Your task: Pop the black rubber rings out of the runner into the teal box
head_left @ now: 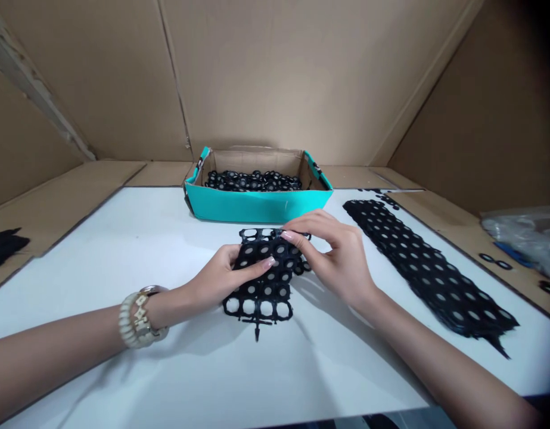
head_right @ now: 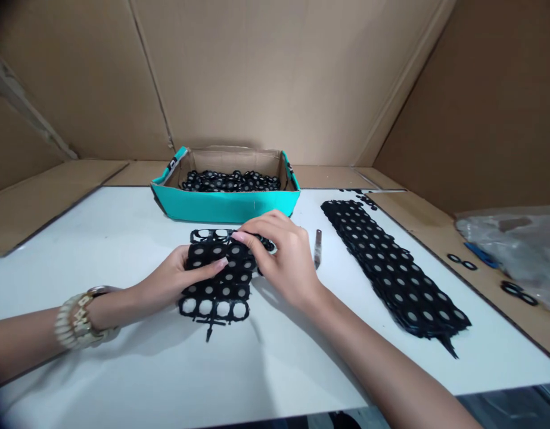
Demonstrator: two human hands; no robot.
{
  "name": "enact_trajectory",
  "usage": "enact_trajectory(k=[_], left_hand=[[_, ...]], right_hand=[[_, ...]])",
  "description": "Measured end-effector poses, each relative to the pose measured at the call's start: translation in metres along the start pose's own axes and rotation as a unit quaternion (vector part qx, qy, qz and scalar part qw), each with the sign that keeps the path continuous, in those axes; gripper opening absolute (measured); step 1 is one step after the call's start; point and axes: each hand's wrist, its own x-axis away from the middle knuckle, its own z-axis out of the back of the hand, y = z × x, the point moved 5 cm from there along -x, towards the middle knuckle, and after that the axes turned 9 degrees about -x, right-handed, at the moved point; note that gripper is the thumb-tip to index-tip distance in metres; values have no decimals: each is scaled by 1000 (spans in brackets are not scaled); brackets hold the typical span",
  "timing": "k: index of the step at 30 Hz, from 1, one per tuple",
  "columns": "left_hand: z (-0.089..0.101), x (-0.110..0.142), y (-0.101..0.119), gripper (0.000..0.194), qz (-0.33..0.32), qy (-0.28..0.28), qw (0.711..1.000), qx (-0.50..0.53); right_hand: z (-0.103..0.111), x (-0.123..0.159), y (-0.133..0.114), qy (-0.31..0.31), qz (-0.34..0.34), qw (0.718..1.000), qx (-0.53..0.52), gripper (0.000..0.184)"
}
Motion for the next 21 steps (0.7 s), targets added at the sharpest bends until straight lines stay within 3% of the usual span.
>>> enact_trajectory(k=[3,5,10,14,18,21], left_hand=[[-3,1,-1,31,6,-21,1000,-17],[-3,2,1,29,-20,-26,998,-45],[-5,4,10,22,-178,-29,960,-214],[-8,9,14,26,-238,-24,928,-286],[-11,11,12,29,-236,-49,918,-315],[-12,11,11,28,-238,-62,916,-318]], right_hand=[[1,0,-6,24,39,995,92,20],[-6,2,-15,8,80,990,117,28],[-32,8,-27,-101,113,988,38,30],[-34,9,-24,-120,51,991,-36,22],[-31,8,-24,-136,-21,988,-74,20],[-29,7,-22,-112,-92,984,-103,27]])
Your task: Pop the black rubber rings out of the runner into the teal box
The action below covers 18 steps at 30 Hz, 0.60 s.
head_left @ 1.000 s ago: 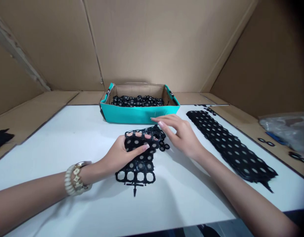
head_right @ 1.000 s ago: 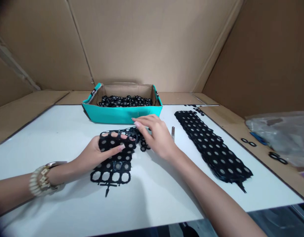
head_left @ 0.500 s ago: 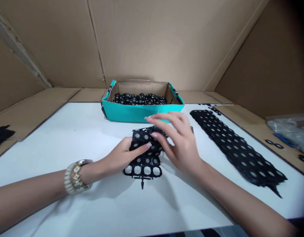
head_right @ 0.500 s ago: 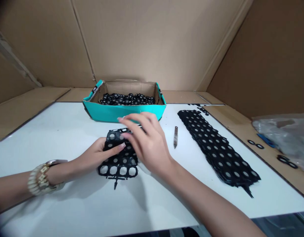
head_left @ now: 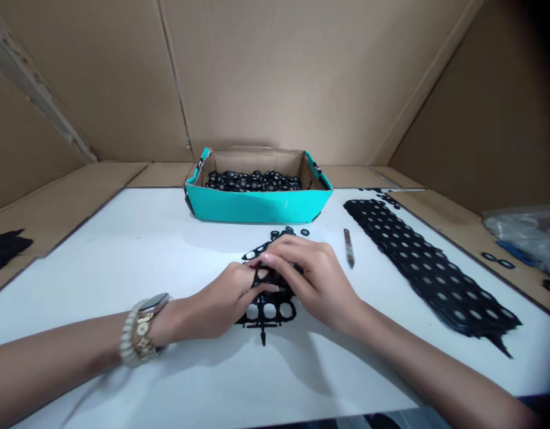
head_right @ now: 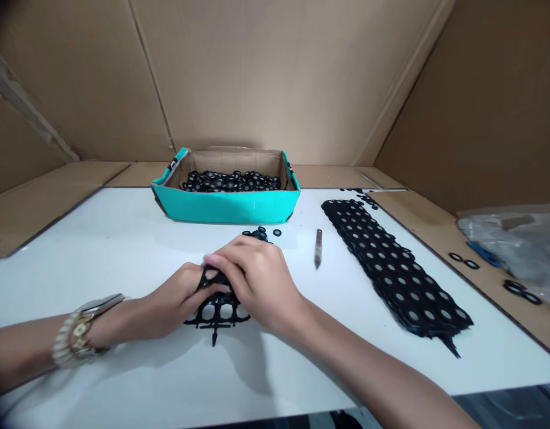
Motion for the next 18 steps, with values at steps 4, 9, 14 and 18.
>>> enact_trajectory(k=[4,9,14,18], left_hand=[[2,-3,-5,31,20,22,999,13],[6,-3,-5,35,64,27,997,24],[4,-1,-7,29,168,15,971,168],[3,-2,-8,27,177,30,965,190]], right_hand=[[17,-3,16,133,-71,982,-113,29],[60,-5,53,285,-43,950,-123,29],[59,-10,73,140,-86,985,48,17],[51,-9,42,112,-4,987,111,27]])
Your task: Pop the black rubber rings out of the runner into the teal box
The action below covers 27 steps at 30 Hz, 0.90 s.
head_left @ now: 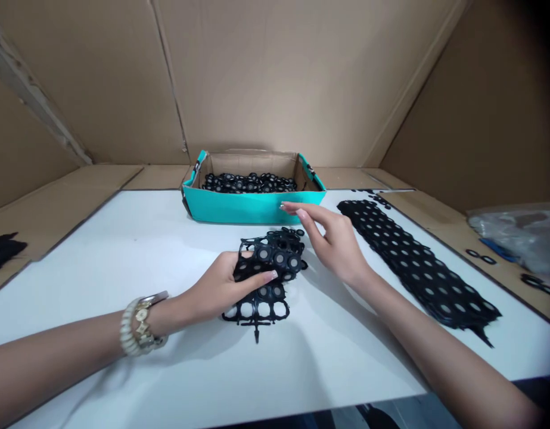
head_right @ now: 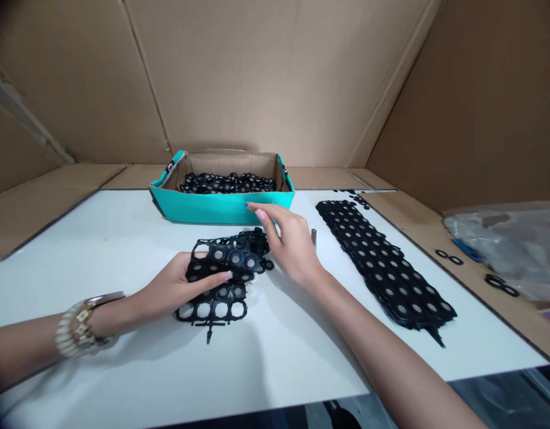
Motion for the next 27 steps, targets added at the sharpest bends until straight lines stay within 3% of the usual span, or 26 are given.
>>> enact_trajectory(k=[4,6,8,11,14,17,19,21,24,27], left_hand=[[4,-1,-3,29,-21,35,998,-44],[6,-1,-2,28,-49,40,996,-65],[6,0,-1,28,-77,37,993,-83],[4,1,2,28,-101,21,990,-99],[2,0,3,25,-97,5,991,-90],[3,-2,2,22,-66,14,996,-62],[3,-2,0,22,-32,14,998,-44],[2,-2,-2,23,-1,6,999,-31],[4,-2,-2,28,26,23,999,-9],[7,-2,-3,30,34,48,998,4]], right_hand=[[-16,8,-35,-99,127,986,-53,20],[-27,13,-40,-138,151,977,-57,29],[-34,16,-41,-139,147,978,-56,25],[-38,17,-42,-129,106,982,-82,14],[-35,14,-38,-100,-1,985,-138,22],[-21,8,-20,11,-110,967,-231,32],[-9,3,-2,85,-130,951,-268,32],[2,0,18,121,-127,957,-232,31],[6,-3,41,69,-129,984,-99,23],[1,-1,37,4,-114,992,-47,22]])
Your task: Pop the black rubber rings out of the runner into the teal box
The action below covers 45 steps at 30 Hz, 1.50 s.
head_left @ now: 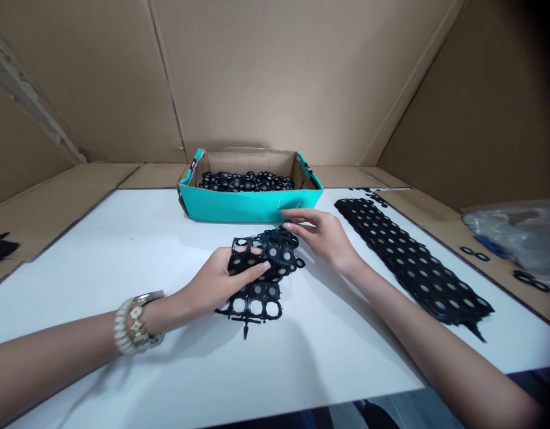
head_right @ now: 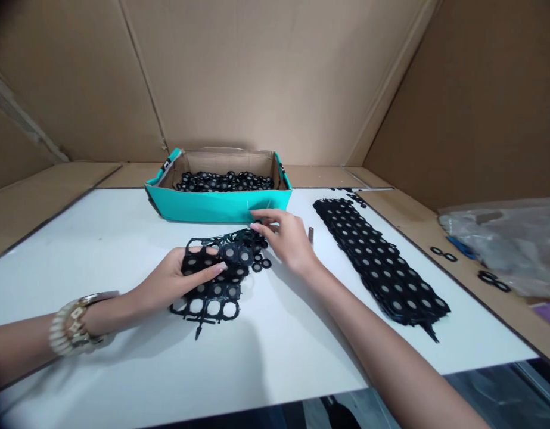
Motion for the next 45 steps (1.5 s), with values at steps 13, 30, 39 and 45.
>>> enact_trajectory(k=[13,30,39,45], left_hand=[[3,-2,3,25,-87,4,995,-47],[11,0,-1,42,26,86,993,74],[9,-3,-1,28,-22,82,993,80],[8,-2,0,26,3,66,993,98]], right_hand=[[-35,27,-58,-151,112,982,-34,13],[-10,12,-42,-56,163,983,58,24],[-35,27,-60,-139,100,984,-40,14],[-10,16,-48,29,24,994,-105,33]])
